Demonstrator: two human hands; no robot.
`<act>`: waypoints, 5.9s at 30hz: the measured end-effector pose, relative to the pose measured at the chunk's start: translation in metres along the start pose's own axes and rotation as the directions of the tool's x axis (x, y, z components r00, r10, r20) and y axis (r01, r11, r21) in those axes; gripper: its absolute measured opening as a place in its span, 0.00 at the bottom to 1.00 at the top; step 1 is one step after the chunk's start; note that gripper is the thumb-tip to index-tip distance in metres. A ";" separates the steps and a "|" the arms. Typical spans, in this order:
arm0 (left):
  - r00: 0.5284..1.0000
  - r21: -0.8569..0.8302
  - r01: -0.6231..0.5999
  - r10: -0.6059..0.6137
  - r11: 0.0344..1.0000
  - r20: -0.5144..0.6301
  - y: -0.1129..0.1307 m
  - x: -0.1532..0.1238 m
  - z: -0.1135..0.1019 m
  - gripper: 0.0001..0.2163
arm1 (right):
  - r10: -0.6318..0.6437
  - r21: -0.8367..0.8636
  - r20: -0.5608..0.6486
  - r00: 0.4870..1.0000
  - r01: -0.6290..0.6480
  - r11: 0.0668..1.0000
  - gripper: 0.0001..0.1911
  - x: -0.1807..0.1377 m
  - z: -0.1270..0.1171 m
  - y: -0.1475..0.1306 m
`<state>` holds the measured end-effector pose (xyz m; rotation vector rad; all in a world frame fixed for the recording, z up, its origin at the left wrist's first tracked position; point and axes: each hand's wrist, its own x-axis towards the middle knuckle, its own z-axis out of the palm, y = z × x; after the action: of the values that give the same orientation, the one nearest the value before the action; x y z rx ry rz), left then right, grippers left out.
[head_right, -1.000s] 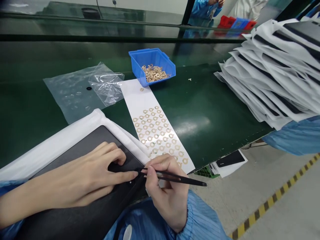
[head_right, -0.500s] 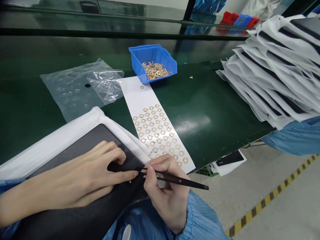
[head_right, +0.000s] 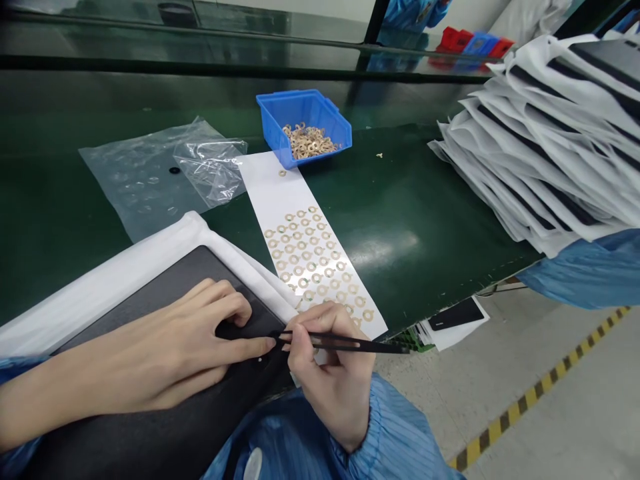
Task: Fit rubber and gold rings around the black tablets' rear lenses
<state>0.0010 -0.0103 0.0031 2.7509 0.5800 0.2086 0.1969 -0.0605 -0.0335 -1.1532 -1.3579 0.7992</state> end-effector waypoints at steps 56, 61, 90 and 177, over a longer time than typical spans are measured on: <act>1.000 -0.039 0.016 -0.016 0.999 0.002 0.000 0.002 -0.002 0.15 | 0.022 -0.092 0.138 0.990 -0.010 0.996 0.10 0.009 -0.003 -0.002; 1.000 -0.042 0.012 -0.012 0.999 -0.004 0.001 0.002 -0.002 0.16 | -0.010 0.014 0.097 0.995 0.009 1.000 0.08 0.008 -0.004 0.003; 1.000 -0.023 0.017 -0.017 1.000 -0.007 0.002 0.001 -0.003 0.16 | -0.016 -0.013 0.173 0.985 0.019 1.000 0.08 0.008 -0.006 0.003; 0.988 0.252 -0.036 0.072 0.967 -0.136 0.004 -0.002 0.004 0.02 | -0.300 -0.197 0.681 0.667 0.562 0.803 0.07 0.178 0.166 -0.003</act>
<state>0.0014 -0.0152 0.0007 3.0160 0.6058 0.3741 0.0534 0.1329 0.0018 -0.7909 -2.3513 0.5643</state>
